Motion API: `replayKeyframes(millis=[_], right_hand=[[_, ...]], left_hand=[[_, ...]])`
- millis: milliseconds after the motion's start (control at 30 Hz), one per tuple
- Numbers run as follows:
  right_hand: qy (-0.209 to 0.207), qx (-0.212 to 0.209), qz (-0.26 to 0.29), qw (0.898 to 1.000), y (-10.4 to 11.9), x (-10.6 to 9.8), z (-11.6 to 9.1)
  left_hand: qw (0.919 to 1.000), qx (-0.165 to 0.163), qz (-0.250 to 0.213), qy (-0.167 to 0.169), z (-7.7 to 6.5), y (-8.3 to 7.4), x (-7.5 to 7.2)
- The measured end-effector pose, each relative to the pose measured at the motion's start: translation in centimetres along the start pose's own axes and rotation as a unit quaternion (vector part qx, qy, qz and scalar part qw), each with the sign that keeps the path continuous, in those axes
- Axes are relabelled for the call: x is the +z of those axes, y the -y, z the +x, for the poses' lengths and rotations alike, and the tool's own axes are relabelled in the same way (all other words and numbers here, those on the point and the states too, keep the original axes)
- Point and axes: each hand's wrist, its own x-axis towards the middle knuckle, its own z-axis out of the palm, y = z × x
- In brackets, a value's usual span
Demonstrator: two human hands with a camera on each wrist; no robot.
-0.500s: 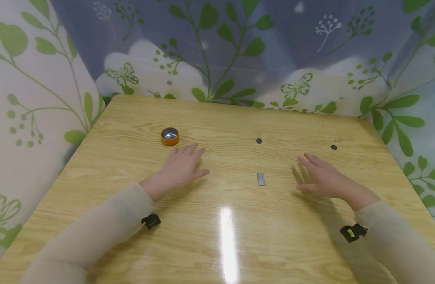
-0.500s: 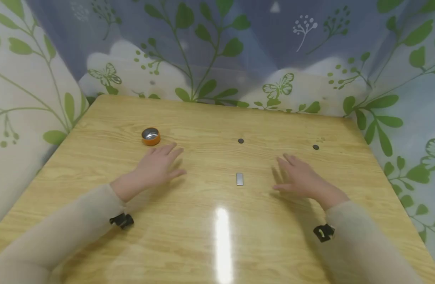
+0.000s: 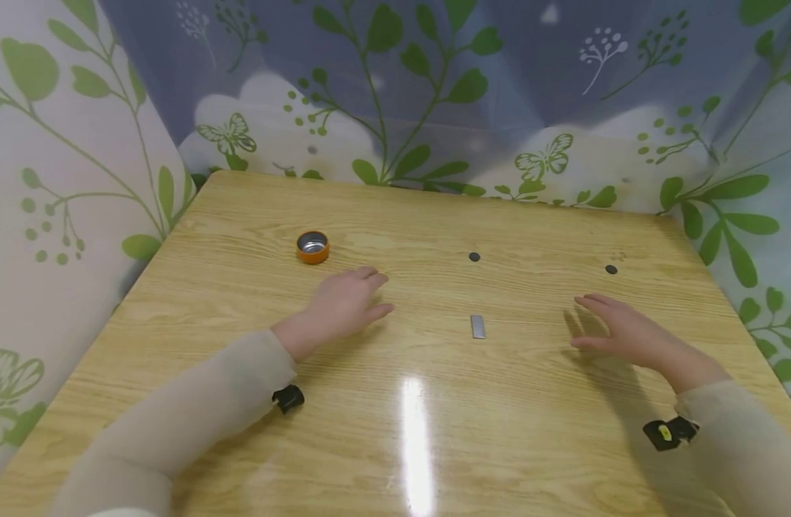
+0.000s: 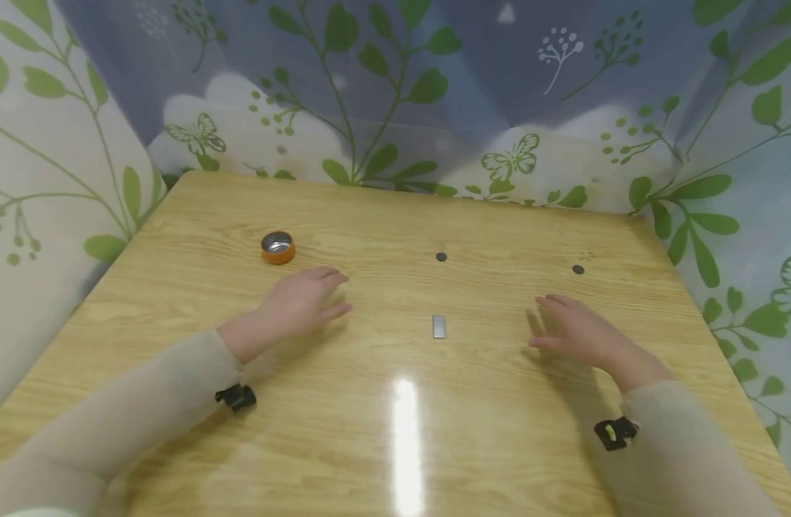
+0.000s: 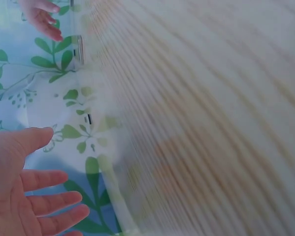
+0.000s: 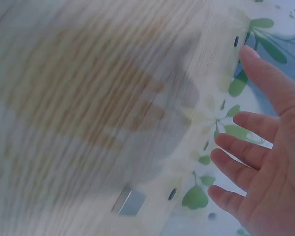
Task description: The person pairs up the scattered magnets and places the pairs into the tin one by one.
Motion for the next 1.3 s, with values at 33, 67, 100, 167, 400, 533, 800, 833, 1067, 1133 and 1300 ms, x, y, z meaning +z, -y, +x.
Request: replayKeyframes(millis=[33,67,100,167,400,533,800,833,1067,1133,1300], right_hand=[[0.001,0.003,0.000,1.000,-0.1,0.0,-0.2],[0.003,0.004,0.000,1.000,-0.3,-0.1,-0.4],[0.005,0.006,-0.001,1.000,-0.5,-0.1,-0.5],[0.008,0.010,-0.001,1.000,-0.9,-0.2,-0.9],[0.017,0.041,-0.004,0.999,-2.9,-0.3,-2.2],[0.025,0.068,-0.001,0.997,-3.8,-0.2,-2.8],[0.023,0.057,-0.020,0.998,-5.2,0.3,-3.8],[0.020,0.051,-0.021,0.998,-5.4,0.4,-3.8],[-0.005,0.019,-0.021,1.000,-6.1,0.8,-3.8],[-0.012,0.015,-0.024,1.000,-6.2,0.9,-3.8],[-0.008,0.037,-0.011,0.999,-6.2,1.0,-3.4]], left_hand=[[1.0000,0.000,0.000,0.002,0.1,-0.1,0.0],[1.0000,0.000,0.001,0.005,0.2,-0.2,0.1],[1.0000,-0.001,-0.002,0.008,0.2,-0.4,0.1],[0.9998,-0.003,-0.004,0.019,0.4,-0.7,0.2],[0.9978,-0.010,-0.013,0.064,1.3,-2.3,0.4],[0.9968,-0.007,-0.017,0.078,1.7,-3.3,0.4],[0.9932,0.023,-0.048,0.104,3.2,-5.8,1.3],[0.9924,0.027,-0.050,0.109,3.5,-6.2,1.5],[0.9868,0.031,-0.029,0.156,5.0,-8.7,2.7],[0.9857,0.029,-0.014,0.165,5.5,-9.3,3.0],[0.9841,0.020,0.011,0.176,6.6,-10.4,3.5]])
